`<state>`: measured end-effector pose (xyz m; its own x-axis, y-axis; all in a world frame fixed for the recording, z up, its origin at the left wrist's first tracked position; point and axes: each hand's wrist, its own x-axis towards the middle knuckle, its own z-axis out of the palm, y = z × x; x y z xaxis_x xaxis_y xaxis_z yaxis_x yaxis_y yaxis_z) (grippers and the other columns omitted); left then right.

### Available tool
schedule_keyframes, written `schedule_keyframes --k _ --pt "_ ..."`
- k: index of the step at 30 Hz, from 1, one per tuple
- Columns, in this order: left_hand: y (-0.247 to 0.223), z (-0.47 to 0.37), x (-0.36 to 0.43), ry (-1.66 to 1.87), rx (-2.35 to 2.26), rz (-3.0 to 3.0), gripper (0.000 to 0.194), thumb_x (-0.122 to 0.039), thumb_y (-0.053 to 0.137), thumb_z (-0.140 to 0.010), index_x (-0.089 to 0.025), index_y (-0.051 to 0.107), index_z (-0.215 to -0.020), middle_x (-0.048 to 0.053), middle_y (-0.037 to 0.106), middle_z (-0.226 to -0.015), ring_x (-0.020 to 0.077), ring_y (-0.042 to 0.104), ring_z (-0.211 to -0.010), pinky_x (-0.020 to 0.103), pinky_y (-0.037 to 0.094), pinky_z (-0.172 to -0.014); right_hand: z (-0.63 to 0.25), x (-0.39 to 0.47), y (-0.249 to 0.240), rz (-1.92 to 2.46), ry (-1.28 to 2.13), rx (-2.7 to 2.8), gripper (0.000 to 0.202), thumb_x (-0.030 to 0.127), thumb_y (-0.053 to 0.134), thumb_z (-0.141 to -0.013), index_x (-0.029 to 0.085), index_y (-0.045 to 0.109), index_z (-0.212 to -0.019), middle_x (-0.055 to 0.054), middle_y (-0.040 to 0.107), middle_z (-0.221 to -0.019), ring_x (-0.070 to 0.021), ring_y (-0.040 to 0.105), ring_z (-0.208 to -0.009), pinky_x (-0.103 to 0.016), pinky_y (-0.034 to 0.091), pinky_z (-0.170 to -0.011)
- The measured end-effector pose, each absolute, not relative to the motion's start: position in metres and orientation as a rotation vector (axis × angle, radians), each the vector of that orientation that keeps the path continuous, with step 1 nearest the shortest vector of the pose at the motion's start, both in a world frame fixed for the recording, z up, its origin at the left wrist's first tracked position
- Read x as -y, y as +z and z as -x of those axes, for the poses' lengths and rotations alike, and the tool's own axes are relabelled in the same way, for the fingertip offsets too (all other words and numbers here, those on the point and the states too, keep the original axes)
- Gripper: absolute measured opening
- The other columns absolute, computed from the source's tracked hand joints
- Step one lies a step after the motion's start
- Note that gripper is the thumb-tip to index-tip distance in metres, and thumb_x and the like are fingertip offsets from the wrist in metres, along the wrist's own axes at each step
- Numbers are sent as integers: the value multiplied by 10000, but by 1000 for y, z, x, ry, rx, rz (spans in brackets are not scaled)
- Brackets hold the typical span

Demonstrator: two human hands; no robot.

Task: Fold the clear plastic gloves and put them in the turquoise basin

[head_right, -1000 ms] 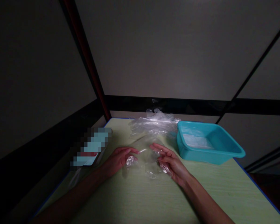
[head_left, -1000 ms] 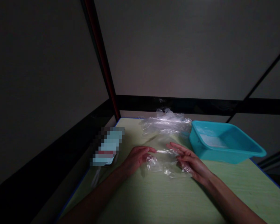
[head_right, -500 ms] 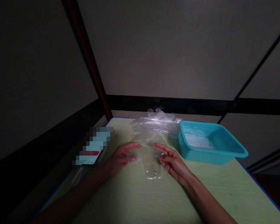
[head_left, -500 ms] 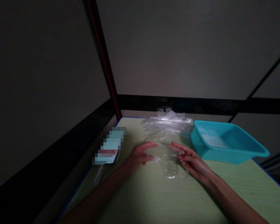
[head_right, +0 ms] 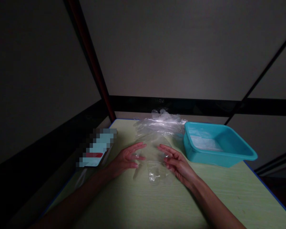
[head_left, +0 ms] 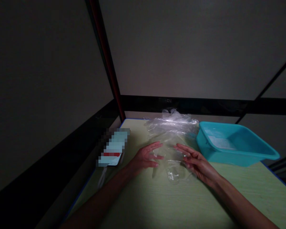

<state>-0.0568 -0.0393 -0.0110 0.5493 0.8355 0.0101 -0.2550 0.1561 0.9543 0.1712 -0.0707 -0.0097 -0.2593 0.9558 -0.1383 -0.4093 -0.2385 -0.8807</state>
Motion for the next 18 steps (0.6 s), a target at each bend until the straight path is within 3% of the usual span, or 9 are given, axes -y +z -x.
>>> schedule_keyframes --k 4,6,11,16,18 --pt "-7 58 39 871 -538 -1133 642 -69 711 -493 -259 558 -1086 76 387 -1314 278 547 -990 300 438 -741 -171 70 -15 936 1619 953 445 80 644 -629 247 597 -1040 -16 469 -1245 -9 476 -528 -128 410 -477" --pt "-4 58 40 883 -560 -1120 610 -98 693 -512 -247 559 -1089 79 398 -1306 283 554 -977 290 440 -710 -171 69 -18 968 1565 980 446 89 641 -628 242 594 -1044 -18 479 -1234 -36 489 -562 -157 414 -500" --pt "1 57 41 888 -776 -1146 497 -166 611 -601 -230 564 -1092 75 459 -1258 191 625 -717 194 387 -468 -172 68 -22 1022 1468 1044 452 108 639 -625 249 587 -1051 -12 521 -1185 -73 503 -601 -183 387 -489" --pt "-5 58 35 965 -960 -1279 506 -132 600 -594 -173 555 -1096 104 523 -1182 89 568 -502 224 429 -495 -177 70 -17 960 1638 1197 448 129 619 -675 248 555 -1101 -39 599 -1063 -52 500 -530 -178 374 -477" --pt "-8 59 32 985 -1007 -1315 550 -135 607 -588 -158 524 -1131 120 530 -1164 85 560 -479 241 443 -503 -179 74 -13 851 1862 1349 449 176 623 -698 236 530 -1133 -77 578 -1103 -81 564 -608 -178 393 -491"
